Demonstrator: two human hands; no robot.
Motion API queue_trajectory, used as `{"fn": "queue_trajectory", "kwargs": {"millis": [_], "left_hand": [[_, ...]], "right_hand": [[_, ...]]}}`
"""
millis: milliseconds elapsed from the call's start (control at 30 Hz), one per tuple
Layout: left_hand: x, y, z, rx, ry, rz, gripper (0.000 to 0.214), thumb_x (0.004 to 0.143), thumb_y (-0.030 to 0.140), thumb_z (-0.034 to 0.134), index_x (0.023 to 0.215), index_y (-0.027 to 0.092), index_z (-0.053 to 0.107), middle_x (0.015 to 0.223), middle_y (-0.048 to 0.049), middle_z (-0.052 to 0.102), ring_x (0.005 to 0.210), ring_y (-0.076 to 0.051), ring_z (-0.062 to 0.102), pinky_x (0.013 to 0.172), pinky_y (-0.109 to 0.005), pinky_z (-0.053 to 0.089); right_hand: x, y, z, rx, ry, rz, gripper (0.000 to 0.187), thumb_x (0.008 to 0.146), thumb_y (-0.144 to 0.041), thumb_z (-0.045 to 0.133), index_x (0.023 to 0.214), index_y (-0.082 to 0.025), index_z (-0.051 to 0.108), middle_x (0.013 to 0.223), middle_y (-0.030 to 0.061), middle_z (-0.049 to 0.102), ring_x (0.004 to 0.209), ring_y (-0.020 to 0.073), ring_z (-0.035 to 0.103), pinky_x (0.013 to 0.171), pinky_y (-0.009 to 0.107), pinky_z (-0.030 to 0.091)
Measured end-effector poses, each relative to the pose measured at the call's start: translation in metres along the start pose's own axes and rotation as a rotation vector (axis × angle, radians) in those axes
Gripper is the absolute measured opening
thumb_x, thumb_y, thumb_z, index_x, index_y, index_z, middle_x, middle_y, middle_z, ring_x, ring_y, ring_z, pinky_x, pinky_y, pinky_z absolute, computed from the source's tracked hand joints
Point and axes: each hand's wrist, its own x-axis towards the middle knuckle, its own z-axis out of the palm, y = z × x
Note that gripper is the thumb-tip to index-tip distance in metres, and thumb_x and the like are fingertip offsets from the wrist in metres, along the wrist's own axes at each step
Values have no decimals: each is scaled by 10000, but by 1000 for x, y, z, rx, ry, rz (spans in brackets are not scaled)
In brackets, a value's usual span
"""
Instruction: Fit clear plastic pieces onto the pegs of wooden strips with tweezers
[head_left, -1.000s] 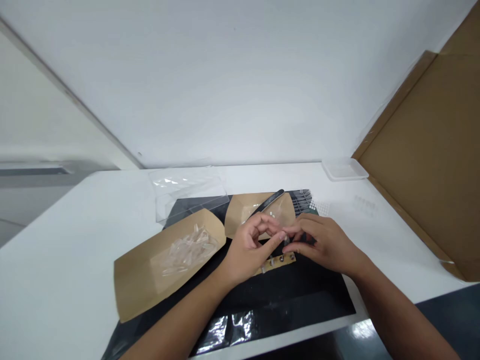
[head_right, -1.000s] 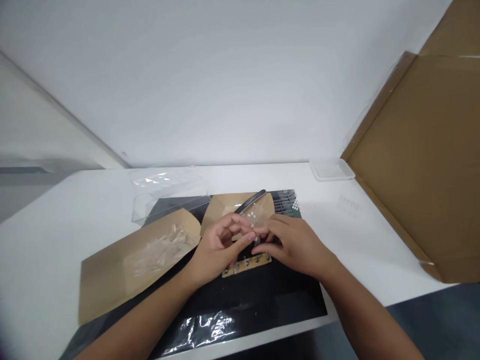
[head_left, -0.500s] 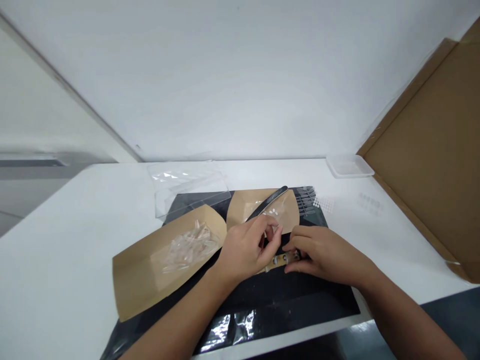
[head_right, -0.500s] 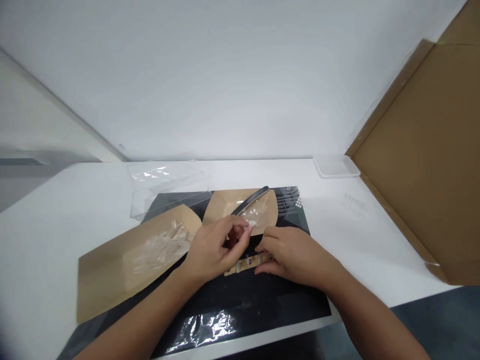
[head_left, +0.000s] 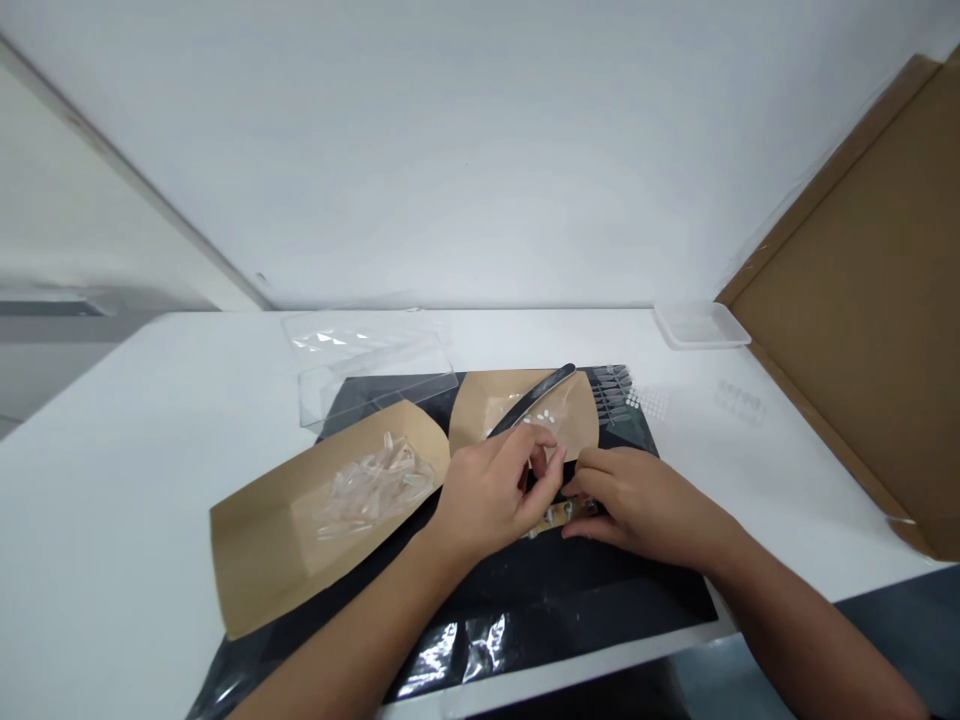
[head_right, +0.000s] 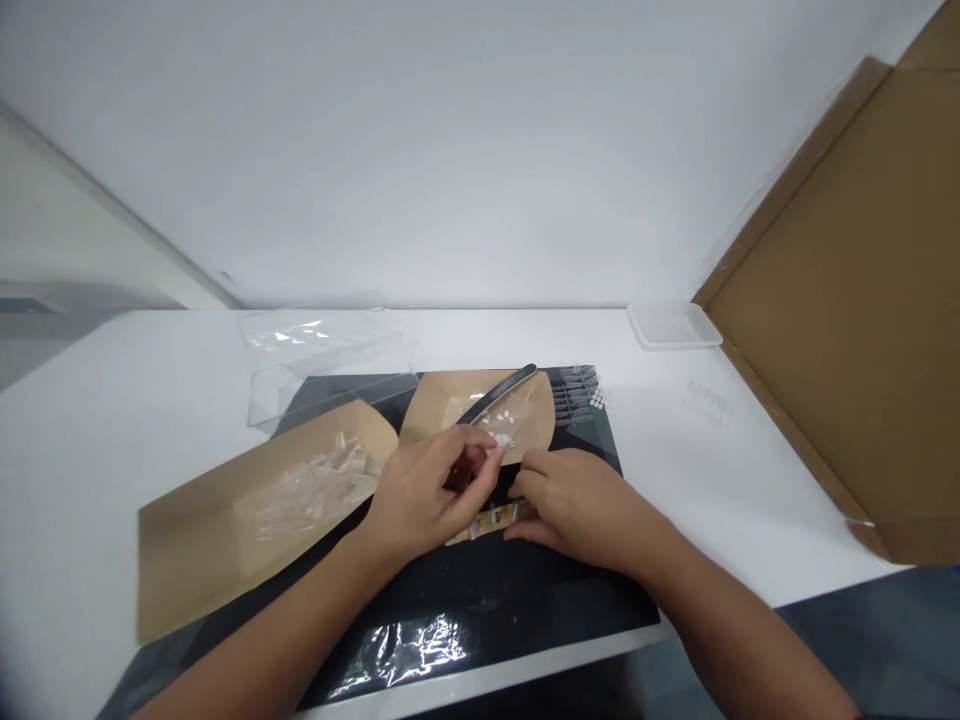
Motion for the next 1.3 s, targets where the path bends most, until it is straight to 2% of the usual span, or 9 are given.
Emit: {"fn": "queue_trajectory", "kwargs": {"millis": [167,433,700,967,1300], "left_hand": [[1,1,0,-11,-3,-1,40,996,235,621,1004,196,620,656,58,654,519,-96,618,516,-218,459],[-1,1,0,-22,-13,-4,38,994,238,624,996,201,625,666,55,664,526,-99,618,522,-226,455],[0,2,-1,-19,-11,6,26,985,228,630,985,202,627,665,56,661,532,-104,623,518,-232,452],[0,3,-2,-21,-9,11,43,992,237,625,1008,197,619,681,48,671,536,-104,625,521,-230,463],[0,1,-2,-9,4,12,64,994,256,632,1014,197,619,678,57,666,516,-97,609,514,-229,461]], "right_hand": [[0,0,0,11,12,-10,298,948,-343,786,1194,-193,708,1122,84,726,986,251,705,831,379,552],[-1,4,2,1,56,-42,209,982,-391,738,1049,-193,741,1044,77,686,917,228,666,763,360,537],[2,5,3,-12,74,-57,224,962,-399,769,1021,-186,735,1033,69,688,939,234,662,839,394,526],[0,6,1,-30,71,-80,309,959,-451,763,1122,-192,722,1056,77,713,992,254,666,865,404,505],[-2,9,1,-60,93,-83,566,868,-653,782,1195,-198,702,1061,76,725,956,255,684,811,393,525]]}}
